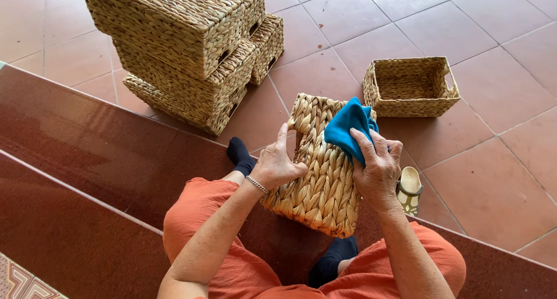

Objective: The person sits on the floor and wipes the exterior and interior surfaces of a woven basket using a blue cloth. They rotate the basket to clean all sides and then place it aside before picking up another basket to repeat the process.

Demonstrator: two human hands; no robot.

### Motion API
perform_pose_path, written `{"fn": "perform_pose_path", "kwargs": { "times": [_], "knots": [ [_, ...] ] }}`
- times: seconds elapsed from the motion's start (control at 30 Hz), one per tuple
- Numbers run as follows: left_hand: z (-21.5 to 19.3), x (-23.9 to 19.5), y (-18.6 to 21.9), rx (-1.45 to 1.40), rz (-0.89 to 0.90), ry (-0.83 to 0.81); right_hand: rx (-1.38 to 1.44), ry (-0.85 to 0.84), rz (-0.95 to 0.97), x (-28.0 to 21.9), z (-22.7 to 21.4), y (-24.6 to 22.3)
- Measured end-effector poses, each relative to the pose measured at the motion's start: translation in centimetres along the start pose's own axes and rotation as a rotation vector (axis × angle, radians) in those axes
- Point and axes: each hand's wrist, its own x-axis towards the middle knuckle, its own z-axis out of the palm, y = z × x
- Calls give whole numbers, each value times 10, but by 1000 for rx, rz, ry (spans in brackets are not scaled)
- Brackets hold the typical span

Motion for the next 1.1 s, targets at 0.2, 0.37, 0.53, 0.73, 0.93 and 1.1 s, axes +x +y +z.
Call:
{"fn": "perform_pose_path", "kwargs": {
  "times": [0.2,0.37,0.53,0.73,0.93,1.1],
  "knots": [
    [12,-6,-6,60,66,104,-2,-13,22,0,0,1],
    [-5,-19,-42,-686,-17,-123,5,1,1,-2,-2,1],
    [17,-57,-79,-969,-59,-247,1,-8,-12,-1,2,5],
    [63,-63,-91,-1275,-100,-192,49,-82,-92,-16,-20,-8],
    [63,-55,-87,-1298,-72,-171,210,-192,-241,-96,-81,-53],
    [64,-61,-85,-1278,-58,-227,199,-133,-213,-75,-58,-23]
  ]
}}
